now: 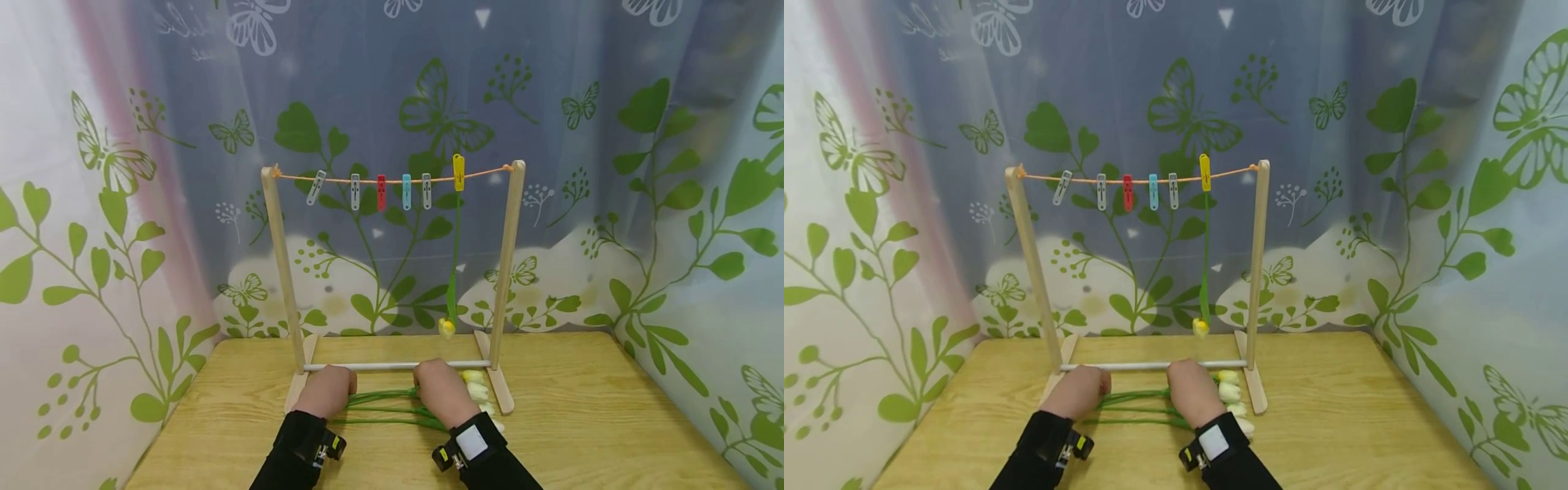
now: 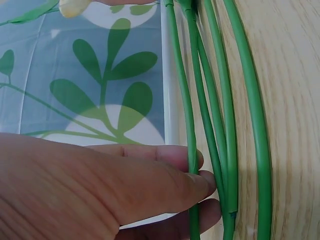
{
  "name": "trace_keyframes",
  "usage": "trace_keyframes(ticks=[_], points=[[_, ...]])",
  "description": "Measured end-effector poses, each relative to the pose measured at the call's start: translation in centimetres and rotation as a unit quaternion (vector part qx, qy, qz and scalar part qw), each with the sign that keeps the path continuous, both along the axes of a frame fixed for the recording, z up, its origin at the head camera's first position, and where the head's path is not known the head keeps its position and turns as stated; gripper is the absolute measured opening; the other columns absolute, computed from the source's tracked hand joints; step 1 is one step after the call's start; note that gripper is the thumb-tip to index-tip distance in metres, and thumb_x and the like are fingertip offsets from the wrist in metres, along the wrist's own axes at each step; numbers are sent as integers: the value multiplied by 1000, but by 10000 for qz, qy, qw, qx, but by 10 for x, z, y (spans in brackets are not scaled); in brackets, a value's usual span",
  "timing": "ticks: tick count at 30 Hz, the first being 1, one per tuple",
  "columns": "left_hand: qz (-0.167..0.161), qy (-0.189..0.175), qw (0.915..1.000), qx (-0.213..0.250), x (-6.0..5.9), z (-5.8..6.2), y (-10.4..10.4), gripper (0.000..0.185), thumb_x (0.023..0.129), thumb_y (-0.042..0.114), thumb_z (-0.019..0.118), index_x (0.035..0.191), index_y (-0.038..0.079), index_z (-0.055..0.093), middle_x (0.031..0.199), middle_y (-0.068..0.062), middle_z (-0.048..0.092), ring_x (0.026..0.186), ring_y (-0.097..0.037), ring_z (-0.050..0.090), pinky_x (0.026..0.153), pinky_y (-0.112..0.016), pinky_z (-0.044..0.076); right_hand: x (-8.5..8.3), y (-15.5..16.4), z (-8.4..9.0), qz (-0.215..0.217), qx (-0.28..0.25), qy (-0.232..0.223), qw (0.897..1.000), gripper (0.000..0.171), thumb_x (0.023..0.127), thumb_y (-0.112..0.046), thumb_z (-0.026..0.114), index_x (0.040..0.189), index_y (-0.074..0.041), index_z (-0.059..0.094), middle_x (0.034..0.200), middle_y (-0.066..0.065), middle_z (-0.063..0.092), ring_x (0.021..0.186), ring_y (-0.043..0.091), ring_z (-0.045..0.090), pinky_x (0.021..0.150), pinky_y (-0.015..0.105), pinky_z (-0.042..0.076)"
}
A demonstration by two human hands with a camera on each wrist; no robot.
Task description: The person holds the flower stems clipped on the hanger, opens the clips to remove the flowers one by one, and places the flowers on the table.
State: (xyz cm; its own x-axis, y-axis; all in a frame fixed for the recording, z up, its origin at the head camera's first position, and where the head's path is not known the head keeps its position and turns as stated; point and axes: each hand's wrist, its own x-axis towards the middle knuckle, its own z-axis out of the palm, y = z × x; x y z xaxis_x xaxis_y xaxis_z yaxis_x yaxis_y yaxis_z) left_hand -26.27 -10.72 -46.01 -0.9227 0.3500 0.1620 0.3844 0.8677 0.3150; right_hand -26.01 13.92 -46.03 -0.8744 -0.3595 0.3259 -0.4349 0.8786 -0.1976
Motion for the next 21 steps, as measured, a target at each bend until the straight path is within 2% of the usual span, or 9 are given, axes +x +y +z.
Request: trace_keyframes(ticks=[6, 12, 14, 17, 19, 21], points=[[52, -34, 10000, 18, -1, 0, 1, 31, 99, -12, 62, 75, 6, 69, 70, 2, 43, 65, -14, 33, 60, -25, 25, -1, 0, -1, -29, 31, -26, 10000, 14, 85, 5, 87, 81, -6, 81, 80, 5, 79, 72, 21, 75, 61, 35, 63], [-61, -73, 9998, 160, 0, -3, 0, 45, 93, -21, 57, 66, 14, 45, 71, 4, 26, 67, -14, 23, 65, -28, 16, -1, -1, -2, -6, -2, -77, 10000, 20, 85, 8, 85, 75, -8, 77, 73, 3, 76, 65, 15, 69, 55, 30, 56], [-70, -97, 9998, 156, 0, -3, 0, 45, 92, -22, 57, 67, 13, 46, 71, 4, 27, 67, -14, 23, 65, -28, 16, -1, -1, -2, 13, -36, -128, 9999, 22, 86, 9, 84, 73, -8, 76, 72, 3, 75, 63, 14, 67, 54, 29, 53], [-72, -127, 9998, 165, -1, -4, 0, 37, 93, -21, 60, 70, 9, 61, 70, 2, 41, 67, -14, 33, 62, -27, 27, -1, -2, -1, 21, -33, -181, 9998, 19, 87, 8, 84, 76, -7, 79, 75, 4, 76, 66, 16, 70, 56, 30, 57], [-62, -170, 9997, 158, -2, -4, 0, 32, 94, -19, 62, 78, 6, 72, 74, 0, 56, 69, -14, 42, 63, -28, 40, 0, -2, -1, 13, -33, -218, 9998, 16, 87, 7, 85, 80, -6, 80, 78, 5, 78, 70, 18, 73, 60, 32, 61], [-52, -229, 9996, 171, -3, -4, -1, 30, 95, -19, 63, 84, 5, 77, 81, -3, 67, 72, -15, 51, 66, -32, 52, 0, -2, -1, -5, -17, -204, 9998, 14, 87, 6, 86, 81, -6, 81, 80, 5, 79, 72, 19, 74, 62, 33, 63]])
